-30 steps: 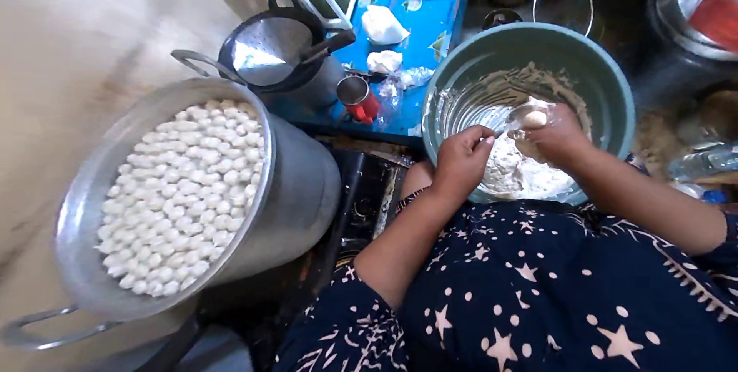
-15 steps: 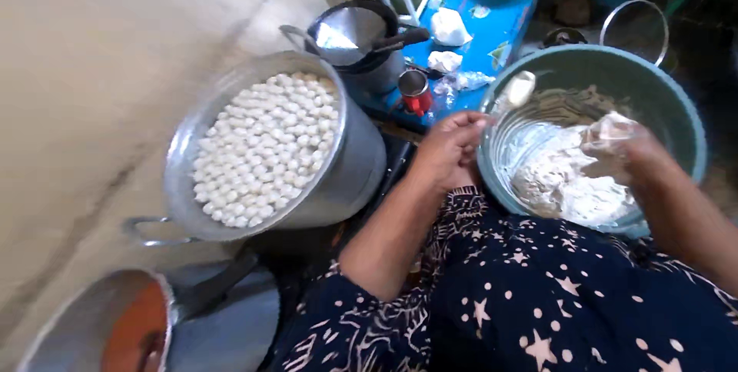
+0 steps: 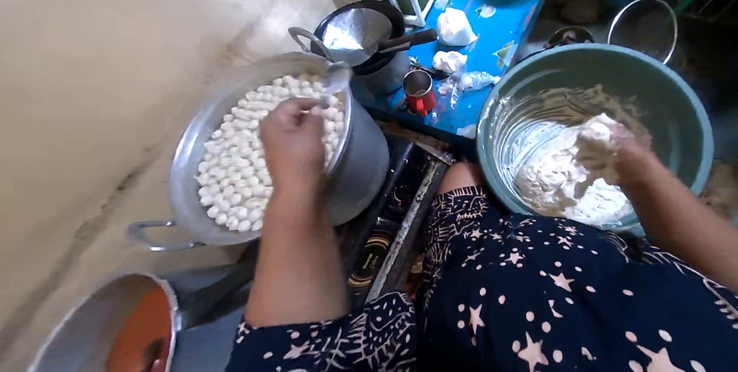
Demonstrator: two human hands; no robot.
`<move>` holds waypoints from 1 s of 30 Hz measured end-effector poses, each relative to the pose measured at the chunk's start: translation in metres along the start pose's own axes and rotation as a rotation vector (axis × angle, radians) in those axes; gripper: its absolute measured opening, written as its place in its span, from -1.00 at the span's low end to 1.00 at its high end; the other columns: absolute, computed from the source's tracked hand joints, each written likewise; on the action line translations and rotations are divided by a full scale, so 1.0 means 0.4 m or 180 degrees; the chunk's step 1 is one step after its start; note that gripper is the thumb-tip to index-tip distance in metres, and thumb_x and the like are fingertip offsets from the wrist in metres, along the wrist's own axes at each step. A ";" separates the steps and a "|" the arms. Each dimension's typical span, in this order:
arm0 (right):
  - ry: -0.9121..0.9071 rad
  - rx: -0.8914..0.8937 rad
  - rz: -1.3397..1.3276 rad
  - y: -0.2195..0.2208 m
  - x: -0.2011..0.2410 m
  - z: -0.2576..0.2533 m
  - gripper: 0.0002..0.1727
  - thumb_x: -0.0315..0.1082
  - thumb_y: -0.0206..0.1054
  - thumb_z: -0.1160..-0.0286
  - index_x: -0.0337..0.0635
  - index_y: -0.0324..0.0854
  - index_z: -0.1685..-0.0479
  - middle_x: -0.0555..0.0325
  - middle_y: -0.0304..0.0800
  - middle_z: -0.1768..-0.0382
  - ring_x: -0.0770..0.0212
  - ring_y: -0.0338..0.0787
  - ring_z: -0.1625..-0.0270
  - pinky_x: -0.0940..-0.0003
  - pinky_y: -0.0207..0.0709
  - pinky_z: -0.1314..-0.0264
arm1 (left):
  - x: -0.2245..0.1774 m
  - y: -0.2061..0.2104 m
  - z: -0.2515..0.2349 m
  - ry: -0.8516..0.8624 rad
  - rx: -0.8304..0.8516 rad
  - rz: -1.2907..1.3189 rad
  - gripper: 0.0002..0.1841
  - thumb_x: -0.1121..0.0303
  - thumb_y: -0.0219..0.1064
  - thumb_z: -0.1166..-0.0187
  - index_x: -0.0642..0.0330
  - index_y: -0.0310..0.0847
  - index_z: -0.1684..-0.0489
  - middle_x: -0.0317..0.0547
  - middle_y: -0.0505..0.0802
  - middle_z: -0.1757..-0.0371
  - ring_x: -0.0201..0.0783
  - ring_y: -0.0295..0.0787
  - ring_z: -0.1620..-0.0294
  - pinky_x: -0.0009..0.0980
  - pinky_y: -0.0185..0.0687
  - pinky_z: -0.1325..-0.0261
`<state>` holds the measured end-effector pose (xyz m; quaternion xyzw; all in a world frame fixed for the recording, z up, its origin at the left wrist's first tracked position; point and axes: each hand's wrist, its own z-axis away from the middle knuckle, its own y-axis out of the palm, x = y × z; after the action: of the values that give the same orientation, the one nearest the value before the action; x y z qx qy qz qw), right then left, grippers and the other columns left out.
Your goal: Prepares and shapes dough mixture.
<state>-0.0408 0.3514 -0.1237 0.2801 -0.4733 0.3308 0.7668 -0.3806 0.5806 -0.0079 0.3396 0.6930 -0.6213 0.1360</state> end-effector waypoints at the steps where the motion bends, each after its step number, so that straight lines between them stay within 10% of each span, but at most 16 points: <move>1: 0.0013 0.0220 -0.0098 -0.003 -0.001 -0.005 -0.77 -0.26 -0.11 -0.88 -0.01 0.46 0.04 0.43 0.58 0.50 0.60 0.39 0.65 0.70 0.29 0.62 | -0.041 0.050 0.028 0.0030 0.0201 0.0753 -0.80 0.41 0.13 -0.76 0.24 0.62 -0.15 -0.37 0.66 0.29 -0.63 0.50 0.41 -0.63 0.47 0.26; 7: -0.0164 -0.0049 0.0649 0.039 0.032 0.037 -0.86 -0.45 0.16 -0.69 -0.26 0.61 0.00 0.26 0.64 0.42 0.48 0.53 0.54 0.54 0.49 0.50 | -0.213 0.332 0.180 0.0075 0.2008 0.2313 -0.84 0.52 0.17 -0.73 0.29 0.70 0.02 -0.38 0.74 0.32 -0.64 0.43 0.51 -0.66 0.36 0.41; 10: -0.0322 -0.0129 0.0804 0.045 0.049 0.068 -0.72 -0.57 0.34 -0.52 -0.38 0.59 -0.18 0.16 0.69 0.26 0.49 0.59 0.42 0.54 0.57 0.34 | -0.245 0.394 0.207 0.0453 0.2163 0.2107 -0.81 0.48 0.19 -0.73 0.32 0.71 -0.05 -0.28 0.77 0.28 -0.59 0.57 0.34 -0.57 0.52 0.14; 20: -0.0586 -0.0230 0.0988 0.041 0.041 0.078 -0.77 -0.61 0.41 -0.36 -0.39 0.62 0.01 0.13 0.69 0.30 0.43 0.65 0.38 0.44 0.64 0.26 | -0.275 0.429 0.255 0.1071 0.1973 0.1747 -0.80 0.48 0.20 -0.73 0.33 0.77 0.00 -0.25 0.77 0.37 -0.61 0.52 0.43 -0.61 0.45 0.24; 25: -0.0814 -0.0284 0.1262 0.045 0.038 0.076 -0.80 -0.65 0.43 -0.33 -0.36 0.68 0.08 0.10 0.77 0.25 0.40 0.73 0.26 0.36 0.70 0.09 | -0.293 0.432 0.271 0.0511 0.2412 0.2144 -0.83 0.49 0.22 -0.72 0.33 0.75 0.03 -0.27 0.77 0.33 -0.58 0.58 0.33 -0.57 0.51 0.12; 30: -0.0916 -0.0420 0.1324 0.053 0.028 0.084 -0.72 -0.66 0.47 -0.27 -0.40 0.60 0.03 0.08 0.74 0.22 0.43 0.73 0.21 0.43 0.69 0.04 | -0.328 0.432 0.285 -0.0466 0.3046 0.2957 -0.85 0.55 0.15 -0.72 0.26 0.68 0.13 -0.43 0.50 0.59 -0.60 0.23 0.66 -0.65 0.12 0.57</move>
<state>-0.0716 0.3422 -0.0978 0.1704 -0.6455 0.4065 0.6238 -0.2005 0.4321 -0.0823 0.5824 0.1120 -0.7584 0.2704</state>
